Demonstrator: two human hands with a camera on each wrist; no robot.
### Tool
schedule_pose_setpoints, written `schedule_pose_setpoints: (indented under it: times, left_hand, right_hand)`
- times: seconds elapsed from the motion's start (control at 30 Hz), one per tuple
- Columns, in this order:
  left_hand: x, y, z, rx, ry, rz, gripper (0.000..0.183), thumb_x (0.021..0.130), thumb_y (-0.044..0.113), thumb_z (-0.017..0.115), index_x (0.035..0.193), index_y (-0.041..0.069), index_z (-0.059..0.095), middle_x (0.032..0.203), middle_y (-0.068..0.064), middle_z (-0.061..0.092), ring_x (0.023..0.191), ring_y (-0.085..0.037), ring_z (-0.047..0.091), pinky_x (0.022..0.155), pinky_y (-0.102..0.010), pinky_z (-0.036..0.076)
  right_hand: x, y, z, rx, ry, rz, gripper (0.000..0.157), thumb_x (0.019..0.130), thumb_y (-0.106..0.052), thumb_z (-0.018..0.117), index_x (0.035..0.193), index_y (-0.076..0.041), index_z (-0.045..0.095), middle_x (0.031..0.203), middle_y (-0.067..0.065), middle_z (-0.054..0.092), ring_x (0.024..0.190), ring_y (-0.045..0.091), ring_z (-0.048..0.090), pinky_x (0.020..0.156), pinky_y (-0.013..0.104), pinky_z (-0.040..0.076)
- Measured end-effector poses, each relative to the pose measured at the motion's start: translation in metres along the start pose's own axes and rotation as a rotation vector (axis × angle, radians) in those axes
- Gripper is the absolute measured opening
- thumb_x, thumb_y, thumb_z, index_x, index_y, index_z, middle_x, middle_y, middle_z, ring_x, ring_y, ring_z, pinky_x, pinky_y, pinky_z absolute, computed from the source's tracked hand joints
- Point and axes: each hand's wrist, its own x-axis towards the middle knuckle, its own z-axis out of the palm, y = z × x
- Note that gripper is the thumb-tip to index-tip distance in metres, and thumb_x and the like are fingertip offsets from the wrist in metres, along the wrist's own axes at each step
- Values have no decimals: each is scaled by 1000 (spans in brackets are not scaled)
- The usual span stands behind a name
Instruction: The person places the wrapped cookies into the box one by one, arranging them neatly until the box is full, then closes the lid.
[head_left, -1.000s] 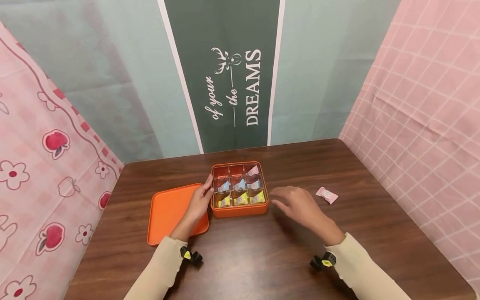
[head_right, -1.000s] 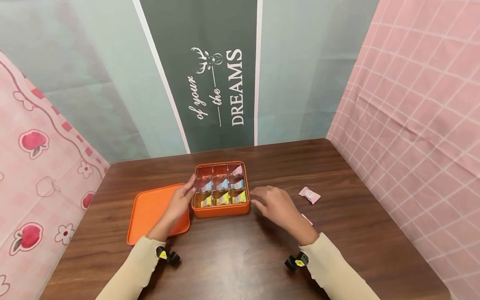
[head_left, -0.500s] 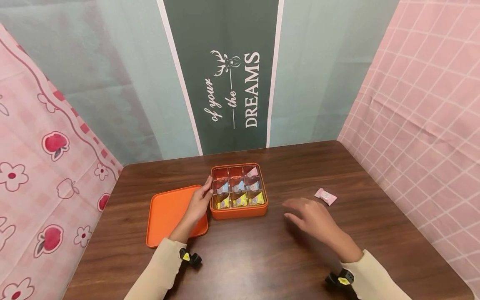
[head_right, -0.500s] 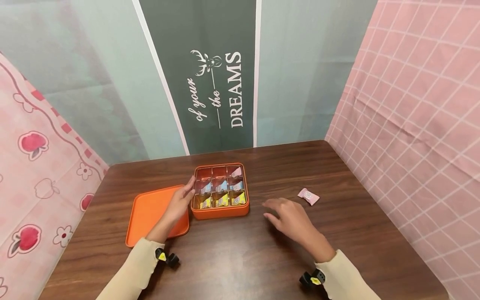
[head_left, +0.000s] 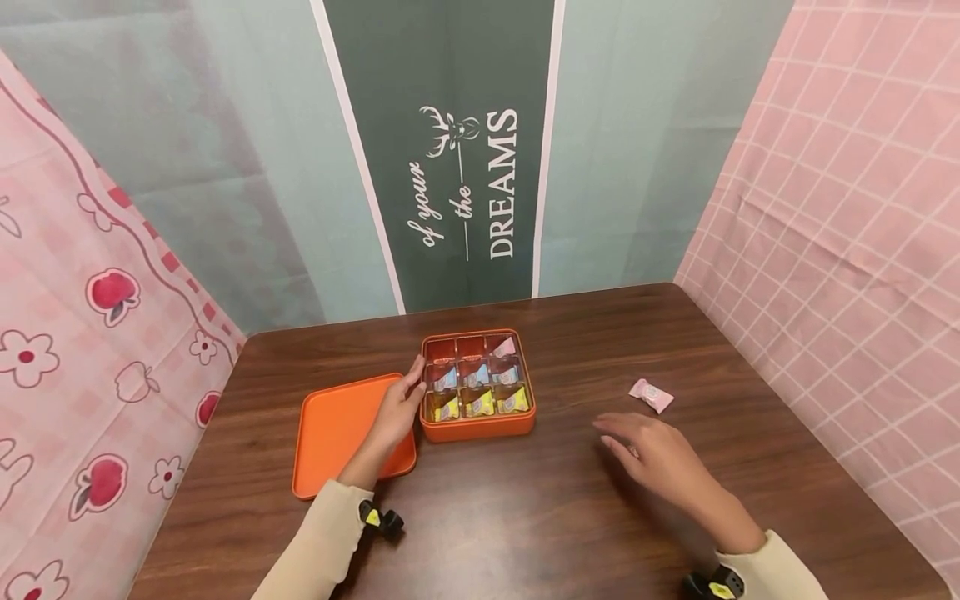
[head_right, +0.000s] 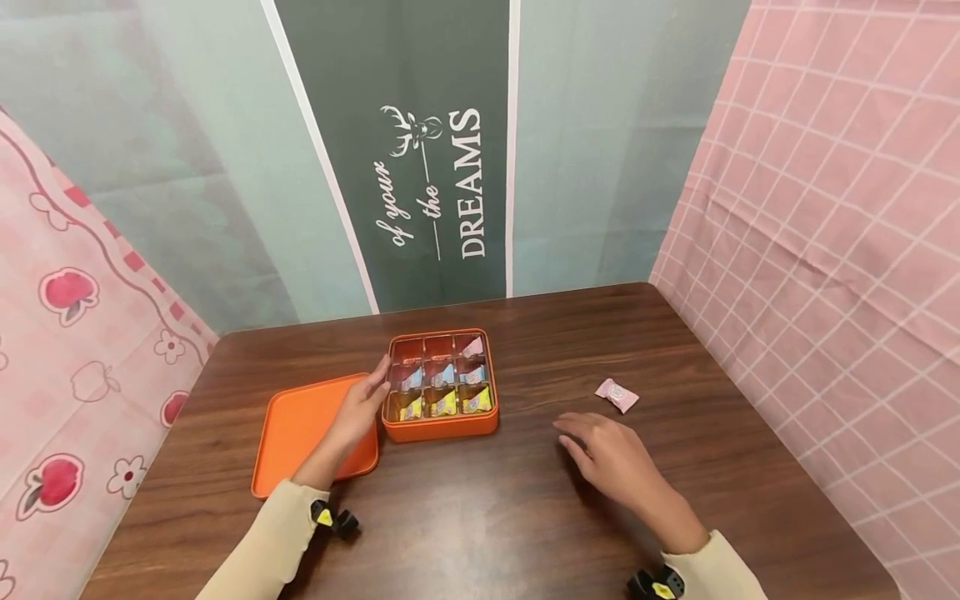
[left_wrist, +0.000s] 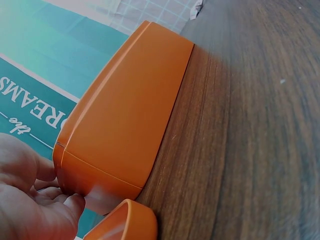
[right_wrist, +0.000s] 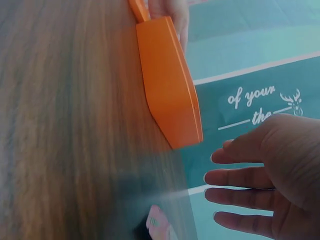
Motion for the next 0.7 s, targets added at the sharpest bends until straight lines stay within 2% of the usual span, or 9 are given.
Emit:
schedule_pose_setpoints:
  times: [0.27, 0.5, 0.7]
  left_hand:
    - [-1, 1, 0, -6, -3, -2, 52, 108, 4, 43, 158, 1, 28, 168, -6, 20, 154, -21, 15, 123, -46, 17]
    - [-2, 2, 1, -3, 4, 6, 52, 108, 3, 43, 158, 0, 28, 167, -8, 21, 154, -25, 16, 122, -49, 18]
    - [-2, 1, 1, 4, 9, 2, 52, 108, 3, 43, 158, 1, 29, 167, -9, 21, 154, -27, 16, 122, -50, 17]
  right_hand:
    - [-16, 8, -8, 7, -65, -14, 35, 81, 4, 75, 114, -6, 76, 118, 10, 73, 106, 26, 71, 81, 47, 58]
    - [-30, 10, -14, 39, -177, 63, 28, 92, -5, 71, 120, -3, 74, 125, 14, 70, 111, 31, 69, 88, 51, 56]
    - [-38, 15, -20, 40, -225, 118, 33, 89, 0, 71, 122, -2, 72, 125, 15, 70, 111, 33, 69, 89, 52, 55]
